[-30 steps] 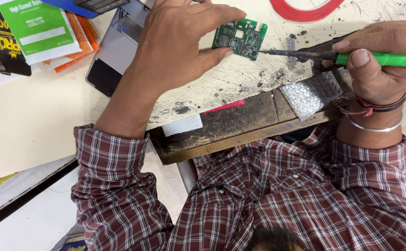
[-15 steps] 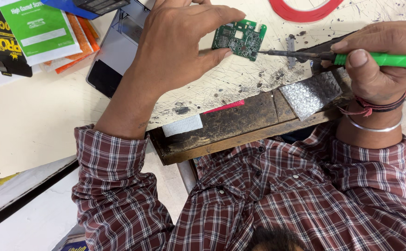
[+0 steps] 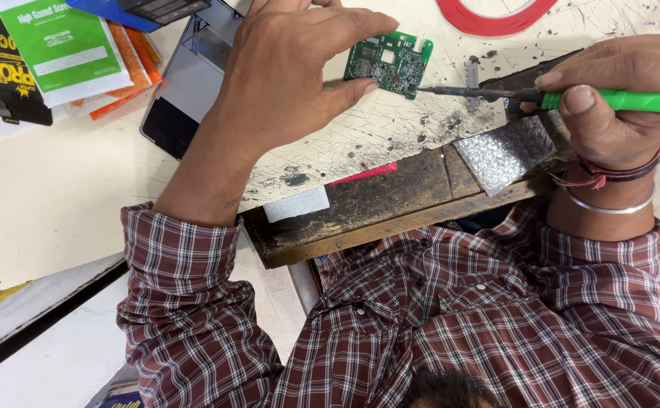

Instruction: The person holds a green circuit board on a workbench with one hand and uses a soldering iron with the other to solder components along the board's edge, repositioning the board and working along its sides. At the end they set the board and iron down on the bench.

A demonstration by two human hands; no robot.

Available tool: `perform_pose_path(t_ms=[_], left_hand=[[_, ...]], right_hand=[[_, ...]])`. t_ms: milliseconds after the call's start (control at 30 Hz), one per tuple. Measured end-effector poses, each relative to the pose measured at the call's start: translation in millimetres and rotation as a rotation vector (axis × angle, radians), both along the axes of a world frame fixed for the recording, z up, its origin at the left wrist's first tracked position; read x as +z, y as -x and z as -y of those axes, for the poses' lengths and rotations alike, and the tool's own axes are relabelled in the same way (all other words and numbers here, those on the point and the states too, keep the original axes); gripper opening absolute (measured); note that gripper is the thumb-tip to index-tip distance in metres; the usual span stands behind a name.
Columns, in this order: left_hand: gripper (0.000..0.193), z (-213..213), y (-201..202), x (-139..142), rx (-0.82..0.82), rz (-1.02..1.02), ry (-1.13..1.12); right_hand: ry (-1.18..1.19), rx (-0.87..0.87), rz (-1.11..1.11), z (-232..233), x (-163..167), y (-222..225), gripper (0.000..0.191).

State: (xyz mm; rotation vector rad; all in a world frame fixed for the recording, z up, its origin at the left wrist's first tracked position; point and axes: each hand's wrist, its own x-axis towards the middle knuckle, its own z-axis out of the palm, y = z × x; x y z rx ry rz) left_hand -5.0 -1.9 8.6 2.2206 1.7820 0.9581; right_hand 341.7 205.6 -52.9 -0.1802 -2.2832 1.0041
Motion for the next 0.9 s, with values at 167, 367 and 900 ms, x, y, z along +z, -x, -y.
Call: perform_pose_path(t_ms=[167, 367, 900], left_hand=[[0.047, -0.3, -0.1, -0.2, 0.006, -0.011, 0.002], [0.047, -0.1, 0.0, -1.1, 0.01, -0.01, 0.011], [0.047, 0.0, 0.1, -1.7, 0.012, -0.001, 0.022]], right_hand=[[-0.004, 0.002, -0.031, -1.5, -6.4, -3.1, 0.04], [-0.015, -0.038, -0.036, -1.8, -9.4, -4.7, 0.041], [0.019, -0.035, -0.039, 5.5, -5.0, -0.4, 0.041]])
